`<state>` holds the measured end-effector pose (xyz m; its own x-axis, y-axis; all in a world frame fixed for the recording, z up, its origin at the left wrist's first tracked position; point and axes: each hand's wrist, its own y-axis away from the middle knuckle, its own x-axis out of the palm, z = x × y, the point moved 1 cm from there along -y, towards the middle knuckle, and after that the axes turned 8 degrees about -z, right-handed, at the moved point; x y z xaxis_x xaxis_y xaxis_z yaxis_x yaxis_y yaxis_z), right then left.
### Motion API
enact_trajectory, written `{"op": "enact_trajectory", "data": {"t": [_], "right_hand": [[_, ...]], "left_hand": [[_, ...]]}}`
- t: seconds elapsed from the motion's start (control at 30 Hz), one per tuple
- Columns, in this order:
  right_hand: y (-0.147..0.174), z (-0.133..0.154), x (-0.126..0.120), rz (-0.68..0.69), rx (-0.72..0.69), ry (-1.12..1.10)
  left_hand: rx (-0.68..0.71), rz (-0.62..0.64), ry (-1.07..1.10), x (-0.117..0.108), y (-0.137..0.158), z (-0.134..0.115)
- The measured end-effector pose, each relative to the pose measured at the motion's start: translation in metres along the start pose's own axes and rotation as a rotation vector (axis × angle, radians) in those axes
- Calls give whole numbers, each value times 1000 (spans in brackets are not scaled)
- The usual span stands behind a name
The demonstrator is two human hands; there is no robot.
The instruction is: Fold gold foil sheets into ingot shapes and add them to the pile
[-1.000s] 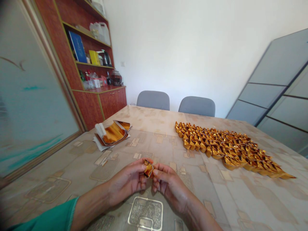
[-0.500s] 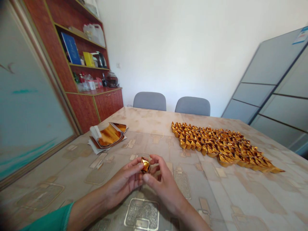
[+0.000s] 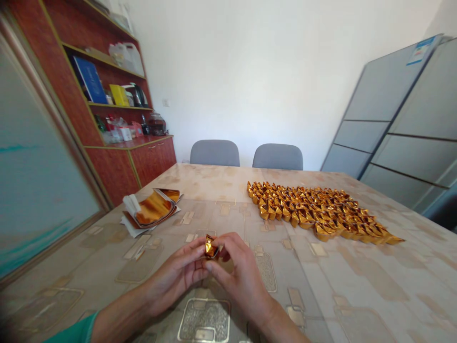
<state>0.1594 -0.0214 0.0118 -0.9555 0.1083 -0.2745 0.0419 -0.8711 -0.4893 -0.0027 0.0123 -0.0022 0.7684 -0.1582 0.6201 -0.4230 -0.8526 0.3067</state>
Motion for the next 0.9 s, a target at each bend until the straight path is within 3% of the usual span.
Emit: {"op": "enact_trajectory", "data": {"t": [0.33,0.43,0.53,0.77,0.9], "right_hand": [[-3,-2,-27,-26,32,189],[-4,0,-45,-27,-51,305],[2,-10,-79,-58,-135,515],[39,-69,-191,-148,-154,1043],[45,-86,-220,-158,-153,1266]], "left_hand": [[-4,17,-214,-6,-5,14],[-10,34,-286,-7,-4,16],[13,51,-322,-7,-2,14],[10,65,-358,-4,-3,13],[10,67,-366,-5,-5,15]]}}
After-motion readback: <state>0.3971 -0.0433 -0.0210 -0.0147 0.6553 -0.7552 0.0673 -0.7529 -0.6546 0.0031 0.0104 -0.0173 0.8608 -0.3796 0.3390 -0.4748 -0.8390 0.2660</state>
